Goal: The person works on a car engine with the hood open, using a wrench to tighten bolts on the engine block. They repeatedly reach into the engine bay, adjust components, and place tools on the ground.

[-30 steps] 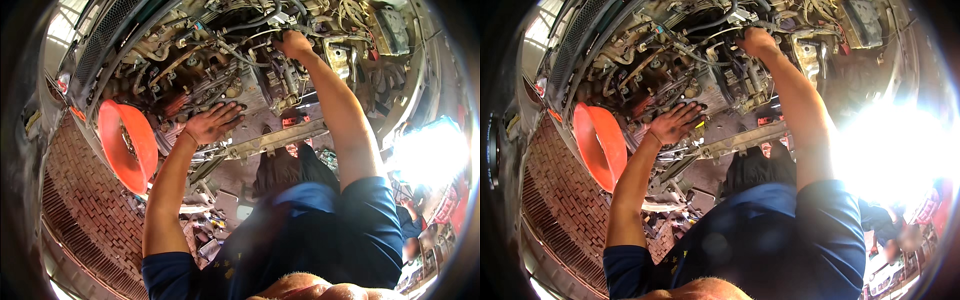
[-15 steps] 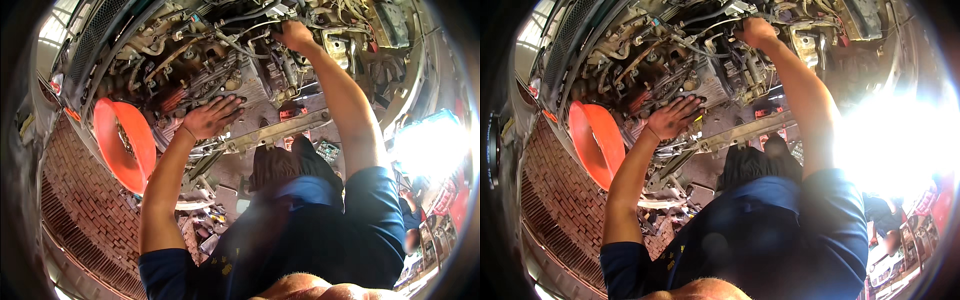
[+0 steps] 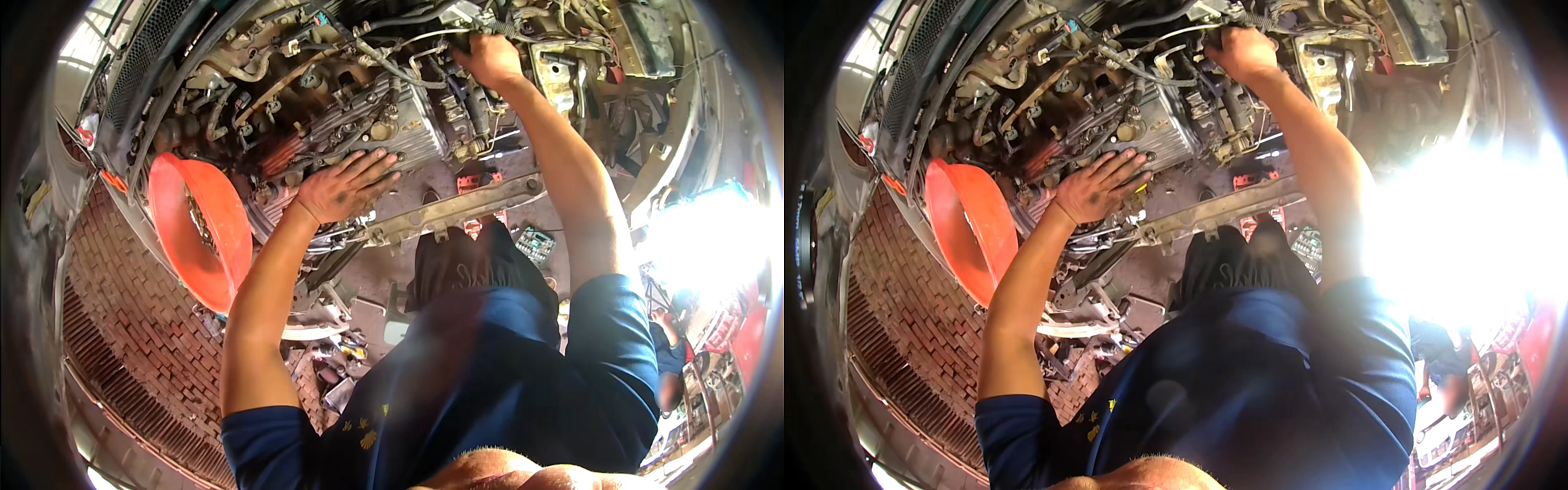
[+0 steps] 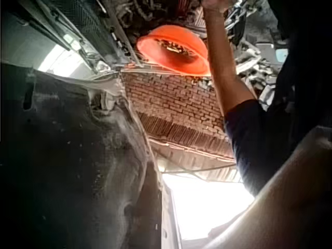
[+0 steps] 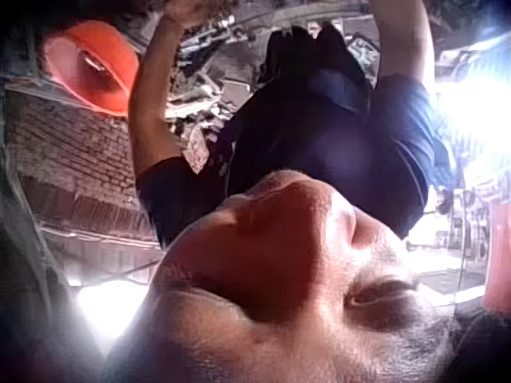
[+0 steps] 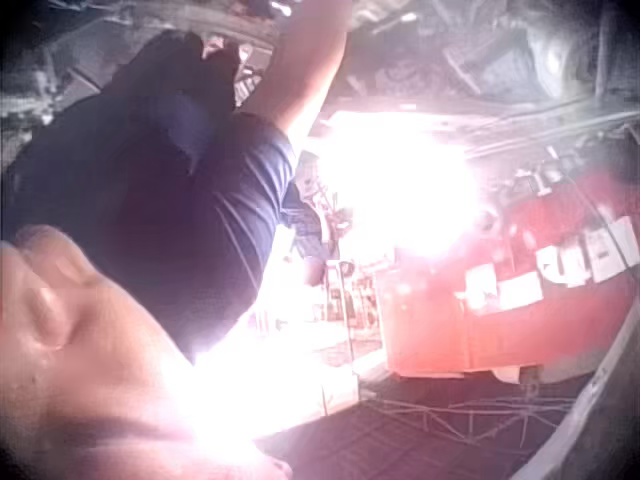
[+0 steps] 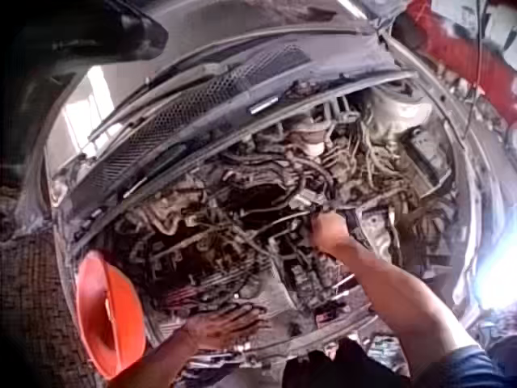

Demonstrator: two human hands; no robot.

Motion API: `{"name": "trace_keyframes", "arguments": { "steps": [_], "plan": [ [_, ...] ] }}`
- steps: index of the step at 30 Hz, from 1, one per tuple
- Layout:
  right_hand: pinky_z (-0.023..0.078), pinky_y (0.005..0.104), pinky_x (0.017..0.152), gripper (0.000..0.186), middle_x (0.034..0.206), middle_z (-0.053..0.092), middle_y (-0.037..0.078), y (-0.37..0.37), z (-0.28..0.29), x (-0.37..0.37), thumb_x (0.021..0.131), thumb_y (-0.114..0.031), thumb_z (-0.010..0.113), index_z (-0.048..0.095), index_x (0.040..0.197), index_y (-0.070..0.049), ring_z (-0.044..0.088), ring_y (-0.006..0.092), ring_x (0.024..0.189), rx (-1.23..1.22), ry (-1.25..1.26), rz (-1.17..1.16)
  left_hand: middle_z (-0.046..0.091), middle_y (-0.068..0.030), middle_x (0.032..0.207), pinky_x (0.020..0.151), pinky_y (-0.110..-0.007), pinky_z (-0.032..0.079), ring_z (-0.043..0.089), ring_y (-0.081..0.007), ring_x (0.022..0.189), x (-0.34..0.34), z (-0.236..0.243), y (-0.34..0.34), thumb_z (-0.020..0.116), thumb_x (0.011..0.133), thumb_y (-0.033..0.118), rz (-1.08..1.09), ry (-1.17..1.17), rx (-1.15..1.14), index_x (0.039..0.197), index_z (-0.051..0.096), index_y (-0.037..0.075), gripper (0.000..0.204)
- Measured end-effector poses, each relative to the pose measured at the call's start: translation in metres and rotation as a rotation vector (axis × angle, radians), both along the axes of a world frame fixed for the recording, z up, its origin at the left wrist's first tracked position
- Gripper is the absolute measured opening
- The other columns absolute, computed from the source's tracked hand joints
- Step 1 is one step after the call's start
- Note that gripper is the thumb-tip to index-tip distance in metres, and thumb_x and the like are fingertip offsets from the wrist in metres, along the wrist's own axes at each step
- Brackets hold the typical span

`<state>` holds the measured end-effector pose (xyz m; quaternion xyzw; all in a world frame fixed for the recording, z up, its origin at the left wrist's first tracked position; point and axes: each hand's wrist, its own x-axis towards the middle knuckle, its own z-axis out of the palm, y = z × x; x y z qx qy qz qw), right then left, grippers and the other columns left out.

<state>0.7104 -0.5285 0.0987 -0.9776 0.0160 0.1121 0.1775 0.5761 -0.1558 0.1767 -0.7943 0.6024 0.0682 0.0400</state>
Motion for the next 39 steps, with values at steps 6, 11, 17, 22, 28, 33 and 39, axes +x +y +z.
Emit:
{"name": "trace_keyframes", "arguments": {
  "steps": [6, 11, 17, 22, 28, 33, 39],
  "plan": [
    [0.059, 0.0517, 0.089, 0.055, 0.101, 0.077, 0.020, -0.027, -0.008, 0.035, 0.091, -0.057, 0.069, 0.076, 0.107, -0.004, 0.074, 0.0385, 0.099, 0.142, 0.138, 0.009, 0.036, -0.0065, 0.169, 0.132, -0.042, 0.017, 0.032, -0.0252, 0.157, 0.010, -0.001, -0.011, 0.064, 0.088, 0.031, -0.088, -0.135, -0.044, 0.155, 0.053, 0.020, 0.068],
    [0.060, 0.0501, 0.087, 0.055, 0.101, 0.077, 0.021, 0.000, -0.004, 0.001, 0.090, -0.060, 0.069, 0.077, 0.106, -0.009, 0.075, 0.0386, 0.097, -0.032, 0.014, -0.015, 0.034, -0.0076, 0.170, 0.130, -0.043, 0.021, 0.033, -0.0264, 0.157, 0.001, 0.001, 0.001, 0.067, 0.085, 0.031, 0.007, 0.065, -0.003, 0.156, 0.052, 0.022, 0.073],
    [0.058, 0.0510, 0.089, 0.056, 0.100, 0.076, 0.024, -0.040, -0.023, 0.041, 0.093, -0.059, 0.066, 0.076, 0.102, -0.004, 0.073, 0.0400, 0.099, -0.029, 0.015, -0.127, 0.036, -0.0065, 0.170, 0.131, -0.042, 0.021, 0.032, -0.0257, 0.157, 0.009, 0.001, -0.011, 0.062, 0.089, 0.031, -0.060, -0.045, -0.018, 0.158, 0.048, 0.020, 0.072],
    [0.055, 0.0528, 0.092, 0.074, 0.098, 0.073, 0.030, -0.039, 0.007, -0.002, 0.093, -0.072, 0.059, 0.070, 0.114, -0.002, 0.072, 0.0460, 0.102, 0.139, -0.006, -0.092, 0.040, -0.0072, 0.167, 0.128, -0.042, 0.026, 0.036, -0.0281, 0.155, 0.002, 0.001, -0.008, 0.065, 0.088, 0.030, -0.034, -0.027, -0.067, 0.156, 0.051, 0.021, 0.069],
    [0.053, 0.0455, 0.101, 0.068, 0.117, 0.073, 0.026, -0.031, 0.011, -0.050, 0.092, -0.062, 0.070, 0.067, 0.131, -0.006, 0.070, 0.0363, 0.116, 0.666, 0.076, -0.253, 0.039, -0.0067, 0.166, 0.124, -0.043, 0.033, 0.039, -0.0278, 0.152, 0.003, -0.002, -0.006, 0.072, 0.082, 0.028, -0.006, 0.012, -0.030, 0.157, 0.047, 0.024, 0.080],
    [0.052, 0.0445, 0.103, 0.057, 0.128, 0.069, 0.025, -0.022, -0.023, -0.084, 0.093, -0.039, 0.072, 0.062, 0.135, -0.002, 0.067, 0.0387, 0.117, 0.688, -0.131, -0.382, 0.042, -0.0075, 0.164, 0.123, -0.043, 0.035, 0.041, -0.0286, 0.150, 0.000, 0.001, -0.008, 0.071, 0.083, 0.026, 0.009, 0.013, -0.028, 0.158, 0.045, 0.026, 0.079],
    [0.051, 0.0511, 0.104, 0.061, 0.146, 0.051, 0.030, -0.031, -0.023, -0.066, 0.093, -0.026, 0.070, 0.051, 0.149, -0.012, 0.055, 0.0492, 0.129, 0.494, -0.479, -0.420, 0.042, -0.0070, 0.164, 0.122, -0.043, 0.036, 0.042, -0.0281, 0.150, 0.002, 0.000, -0.010, 0.070, 0.083, 0.025, -0.011, -0.026, -0.054, 0.157, 0.046, 0.025, 0.077]
  ]
}}
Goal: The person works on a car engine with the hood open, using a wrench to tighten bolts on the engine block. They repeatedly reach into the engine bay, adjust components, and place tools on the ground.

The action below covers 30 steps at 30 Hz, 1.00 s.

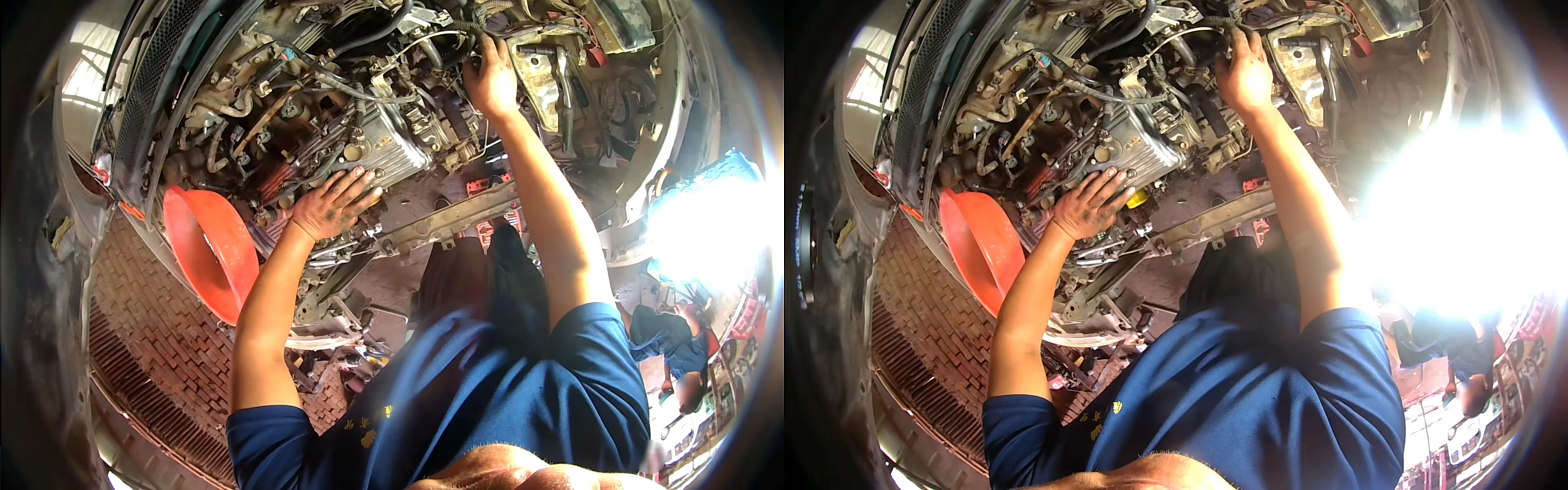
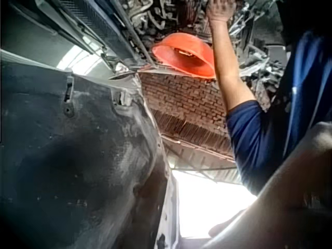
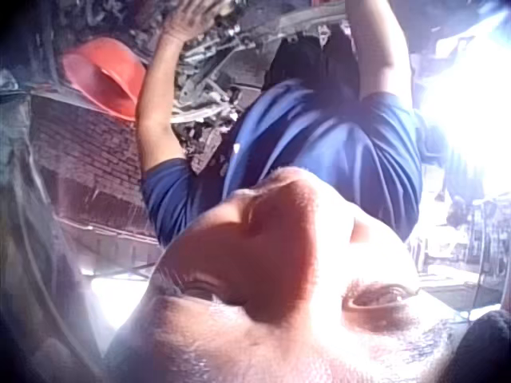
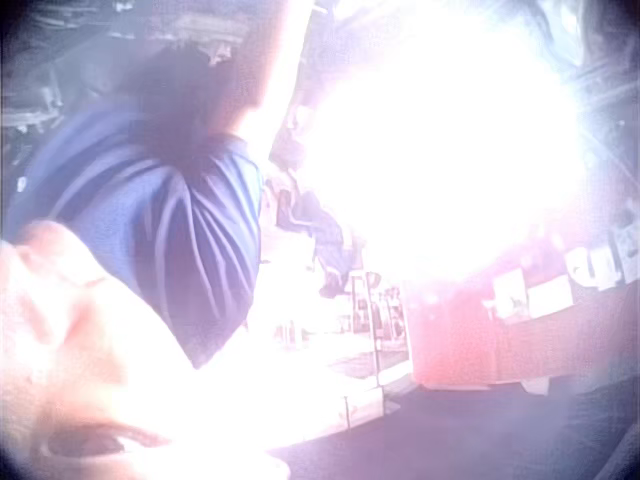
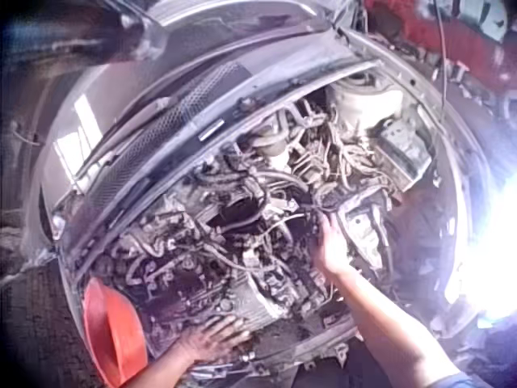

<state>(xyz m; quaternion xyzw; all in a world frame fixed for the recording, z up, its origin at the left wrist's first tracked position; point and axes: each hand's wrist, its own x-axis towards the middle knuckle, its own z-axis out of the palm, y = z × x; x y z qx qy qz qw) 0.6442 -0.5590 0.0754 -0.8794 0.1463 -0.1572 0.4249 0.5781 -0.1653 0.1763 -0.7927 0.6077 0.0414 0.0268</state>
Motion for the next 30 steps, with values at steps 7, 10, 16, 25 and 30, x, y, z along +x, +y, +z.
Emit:
{"name": "trace_keyframes", "arguments": {
  "steps": [7, 10, 16, 25, 30],
  "plan": [
    [0.051, 0.0516, 0.105, 0.052, 0.144, 0.049, 0.041, -0.016, 0.001, 0.006, 0.094, -0.045, 0.073, 0.064, 0.135, -0.014, 0.057, 0.0520, 0.127, -0.161, 0.000, 0.035, 0.036, -0.0068, 0.167, 0.127, -0.043, 0.029, 0.035, -0.0278, 0.154, 0.004, -0.003, 0.001, 0.070, 0.085, 0.035, -0.019, -0.041, 0.059, 0.161, 0.040, 0.027, 0.082],
    [0.054, 0.0525, 0.098, 0.051, 0.127, 0.060, 0.041, -0.022, 0.000, -0.012, 0.098, -0.042, 0.071, 0.063, 0.125, 0.001, 0.062, 0.0536, 0.117, -0.060, -0.077, 0.019, 0.042, -0.0064, 0.163, 0.123, -0.042, 0.035, 0.041, -0.0267, 0.150, 0.000, -0.005, -0.003, 0.066, 0.084, 0.024, 0.013, -0.018, 0.018, 0.156, 0.047, 0.026, 0.074],
    [0.053, 0.0475, 0.093, 0.027, 0.106, 0.066, 0.027, -0.017, 0.015, -0.121, 0.103, -0.021, 0.065, 0.060, 0.116, 0.002, 0.066, 0.0486, 0.101, 0.327, 0.041, 0.072, 0.042, -0.0057, 0.163, 0.123, -0.042, 0.036, 0.041, -0.0267, 0.150, -0.001, -0.002, 0.001, 0.070, 0.082, 0.024, 0.011, -0.004, 0.022, 0.155, 0.047, 0.026, 0.077],
    [0.049, 0.0306, 0.085, 0.014, 0.098, 0.064, 0.007, -0.023, -0.013, -0.181, 0.105, -0.011, 0.061, 0.061, 0.114, 0.000, 0.058, 0.0155, 0.090, 0.539, 0.040, -0.053, 0.036, -0.0082, 0.168, 0.126, -0.045, 0.030, 0.035, -0.0285, 0.154, 0.002, -0.004, 0.003, 0.065, 0.087, 0.029, -0.022, -0.018, 0.000, 0.158, 0.043, 0.022, 0.075],
    [0.049, 0.0383, 0.101, 0.038, 0.121, 0.072, 0.018, -0.037, -0.026, -0.175, 0.107, -0.023, 0.060, 0.061, 0.133, 0.005, 0.066, 0.0263, 0.112, 0.466, 0.095, -0.128, 0.041, -0.0075, 0.165, 0.124, -0.044, 0.033, 0.039, -0.0280, 0.152, 0.002, 0.001, 0.003, 0.071, 0.081, 0.031, -0.006, 0.010, 0.009, 0.156, 0.047, 0.024, 0.079]
  ]
}}
